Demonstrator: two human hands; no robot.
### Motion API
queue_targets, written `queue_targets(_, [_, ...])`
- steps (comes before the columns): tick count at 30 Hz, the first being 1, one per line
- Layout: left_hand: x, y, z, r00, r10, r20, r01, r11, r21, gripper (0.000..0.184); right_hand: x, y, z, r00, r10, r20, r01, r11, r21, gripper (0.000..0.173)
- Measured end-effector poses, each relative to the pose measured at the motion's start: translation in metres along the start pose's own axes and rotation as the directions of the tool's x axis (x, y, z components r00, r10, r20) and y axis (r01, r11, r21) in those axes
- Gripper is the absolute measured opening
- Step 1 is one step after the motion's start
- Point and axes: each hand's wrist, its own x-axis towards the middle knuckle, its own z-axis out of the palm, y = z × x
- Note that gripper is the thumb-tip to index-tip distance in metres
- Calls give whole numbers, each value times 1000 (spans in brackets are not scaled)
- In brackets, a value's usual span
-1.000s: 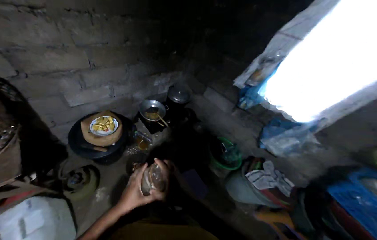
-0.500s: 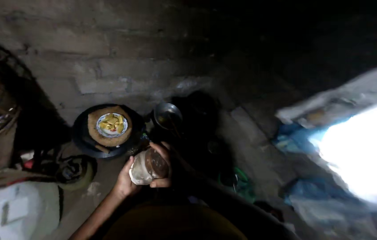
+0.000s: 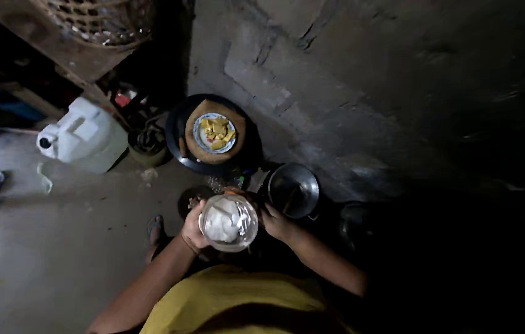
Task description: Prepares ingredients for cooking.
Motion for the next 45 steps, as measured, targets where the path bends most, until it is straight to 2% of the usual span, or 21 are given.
queue_targets(2, [-4,-6,4,994,77,-73,-74,996,50,58,9,18,-6,967,-229,-113,214,968,-128,53])
queue_targets(3, [-9,-4,8,986,124,-113,-111,988,110,56,12,16,-8,918,-345,-193,303,928,-218,49])
queue_targets(5, [-15,6,9,975,187,-120,-158,963,217,56,15,0,-9,864,-454,-220,355,857,-372,36])
queue_targets(6, [-14,15,10,969,206,-138,-162,947,278,59,16,-12,-6,884,-432,-181,318,838,-444,31])
queue_targets(7, [-14,21,15,957,226,-184,-150,923,355,65,16,-24,-1,929,-350,-123,244,825,-510,31])
queue_targets(9, [-11,29,25,942,247,-227,-100,854,511,94,21,-49,10,996,-88,-18,58,784,-618,37])
queue_targets(10, [-9,34,28,947,248,-207,-85,810,580,110,26,-57,15,1000,1,-8,-6,755,-656,35])
queue_targets(11, [-7,39,31,946,259,-195,-77,764,641,118,32,-64,19,999,37,-25,-44,734,-678,29])
queue_targets(12, [-6,43,35,938,283,-200,-75,728,682,120,35,-68,24,998,29,-59,-61,724,-687,25])
queue_targets(14, [-5,51,36,923,336,-189,-114,706,699,123,38,-66,29,983,-97,-158,-40,722,-690,23])
queue_targets(17, [-5,61,35,907,387,-165,-166,690,704,120,40,-54,33,911,-280,-303,-13,714,-700,23])
queue_targets(20, [-10,69,39,900,412,-141,-159,612,775,119,44,-40,38,886,-290,-361,19,802,-597,21])
queue_targets(23, [-14,70,40,897,420,-137,-140,564,814,115,47,-36,45,942,-84,-324,-41,932,-360,20])
queue_targets(27, [-26,68,31,877,439,-193,-178,673,718,112,46,-33,48,950,27,-312,-73,988,-134,22])
queue_targets(29, [-34,66,26,866,453,-214,-226,734,640,114,41,-35,46,951,53,-305,-63,998,-25,23])
queue_targets(32, [-46,67,25,864,459,-206,-289,788,544,105,31,-44,43,955,74,-286,-46,994,102,20])
queue_targets(36, [-57,66,24,869,457,-189,-325,816,478,91,29,-44,45,955,139,-262,-92,978,186,21])
queue_targets(40, [-66,63,21,872,445,-203,-318,831,456,90,25,-40,50,955,174,-242,-107,958,266,21])
queue_targets(45, [-96,73,3,786,546,-289,-345,776,528,73,19,-41,48,949,239,-208,-161,929,333,28])
